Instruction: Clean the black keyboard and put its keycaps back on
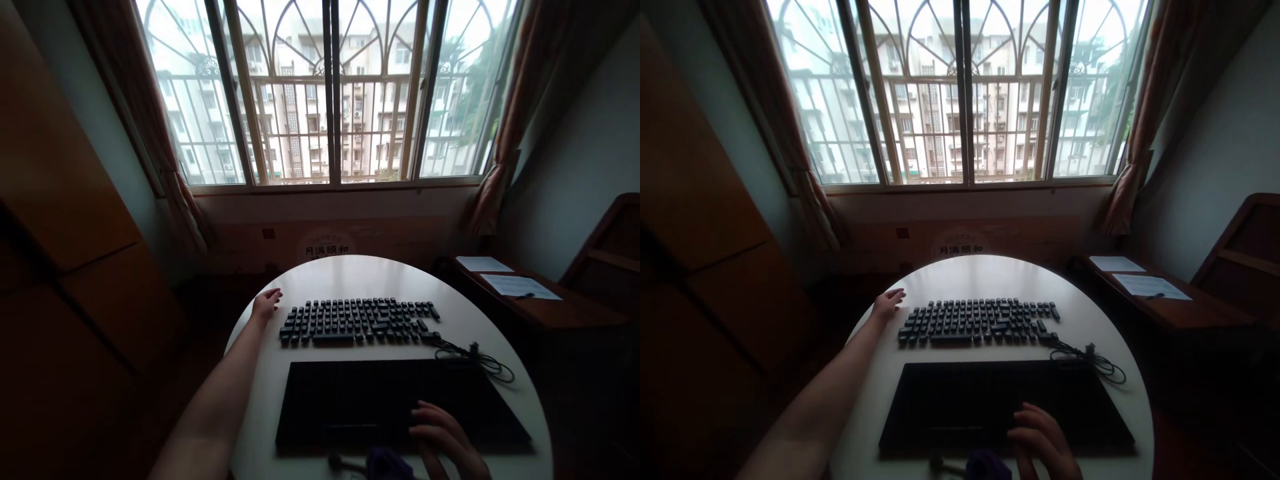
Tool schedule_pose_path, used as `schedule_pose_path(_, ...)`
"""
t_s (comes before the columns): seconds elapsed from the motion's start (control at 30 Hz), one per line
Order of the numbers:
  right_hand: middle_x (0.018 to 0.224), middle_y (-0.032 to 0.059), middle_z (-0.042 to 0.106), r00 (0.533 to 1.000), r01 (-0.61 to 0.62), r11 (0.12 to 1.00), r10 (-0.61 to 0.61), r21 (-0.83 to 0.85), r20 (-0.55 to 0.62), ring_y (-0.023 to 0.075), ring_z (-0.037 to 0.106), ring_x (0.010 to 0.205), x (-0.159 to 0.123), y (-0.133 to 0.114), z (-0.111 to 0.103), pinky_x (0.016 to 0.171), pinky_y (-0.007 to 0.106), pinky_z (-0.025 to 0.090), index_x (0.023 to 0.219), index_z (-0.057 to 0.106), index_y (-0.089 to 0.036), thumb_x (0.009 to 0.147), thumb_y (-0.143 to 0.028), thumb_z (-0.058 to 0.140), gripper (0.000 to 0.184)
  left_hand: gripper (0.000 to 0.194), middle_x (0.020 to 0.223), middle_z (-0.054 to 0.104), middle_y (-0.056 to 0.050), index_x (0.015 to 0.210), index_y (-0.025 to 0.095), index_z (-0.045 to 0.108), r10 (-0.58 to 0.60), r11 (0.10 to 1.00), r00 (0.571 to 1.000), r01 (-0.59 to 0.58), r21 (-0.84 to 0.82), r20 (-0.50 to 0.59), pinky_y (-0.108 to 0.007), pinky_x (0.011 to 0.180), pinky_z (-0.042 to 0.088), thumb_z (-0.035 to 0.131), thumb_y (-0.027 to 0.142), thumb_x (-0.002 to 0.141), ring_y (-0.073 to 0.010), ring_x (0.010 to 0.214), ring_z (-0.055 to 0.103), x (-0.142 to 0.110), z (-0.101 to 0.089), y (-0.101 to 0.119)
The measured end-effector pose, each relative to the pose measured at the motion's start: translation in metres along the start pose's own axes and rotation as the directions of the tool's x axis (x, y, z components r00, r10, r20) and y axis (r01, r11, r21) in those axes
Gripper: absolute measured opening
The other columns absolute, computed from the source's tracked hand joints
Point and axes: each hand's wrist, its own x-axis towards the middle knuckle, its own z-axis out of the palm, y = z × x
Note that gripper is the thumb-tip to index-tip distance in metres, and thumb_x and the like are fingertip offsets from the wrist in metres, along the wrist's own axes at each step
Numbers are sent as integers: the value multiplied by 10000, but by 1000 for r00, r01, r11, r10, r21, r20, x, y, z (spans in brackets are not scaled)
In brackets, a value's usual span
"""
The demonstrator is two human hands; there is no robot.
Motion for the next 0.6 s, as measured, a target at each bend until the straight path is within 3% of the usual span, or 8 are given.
schedule_pose_path(0.1, 1038, 101, 735, 996, 69, 997, -70, 17, 52, 255, 726, 1023, -2, 6, -9, 794, 322, 652, 966, 745, -218, 936, -257, 619, 135, 354, 1241, 622, -106, 1259, 156, 586, 6, 998, 994, -12, -60, -110, -427, 867, 567, 598, 361, 971, -236, 1053, 641, -26, -11, 2)
schedule_pose_path(0.2, 1057, 102, 732, 997, 75, 997, -75, 14, 34, 265, 717, 1041, -6, 9, -14, 797, 346, 654, 1002, 740, -212, 920, -210, 620, 145, 392, 1177, 680, -142, 1252, 131, 591, 87, 991, 978, -104, -80, -190, -338, 752, 578, 494, 404, 988, -266, 1061, 660, -58, -26, 8)
schedule_pose_path(0.27, 1039, 97, 734, 997, 77, 997, -77, 19, 15, 268, 718, 1027, -7, 7, -16, 791, 362, 655, 999, 741, -213, 917, -203, 618, 148, 421, 1168, 702, -133, 1237, 149, 609, 190, 975, 971, -204, -91, -146, -314, 727, 578, 549, 440, 940, -263, 1056, 670, -84, -34, 13)
schedule_pose_path(0.4, 998, 88, 736, 997, 81, 996, -82, 32, 5, 263, 725, 989, -6, 0, -17, 782, 367, 651, 970, 744, -215, 917, -203, 616, 139, 344, 983, 762, -68, 969, 209, 739, 347, 936, 934, -339, -96, 80, -319, 714, 586, 773, 465, 742, -246, 893, 704, -141, -39, 18)
schedule_pose_path(0.47, 1000, 89, 735, 997, 80, 996, -81, 36, 16, 256, 725, 978, -5, -1, -18, 785, 357, 649, 975, 743, -212, 914, -193, 618, 140, 249, 953, 760, -54, 951, 236, 752, 432, 900, 886, -435, -23, 167, -320, 727, 575, 724, 436, 804, -214, 826, 694, -163, -37, 15)
schedule_pose_path(0.6, 1002, 89, 731, 994, 102, 994, -104, 37, 46, 244, 721, 964, -5, 1, -20, 786, 342, 645, 1003, 737, -212, 901, -166, 632, 154, 170, 965, 749, -52, 982, 252, 739, 515, 846, 838, -530, 48, 181, -325, 777, 560, 642, 349, 881, -202, 834, 686, -185, -30, 5)
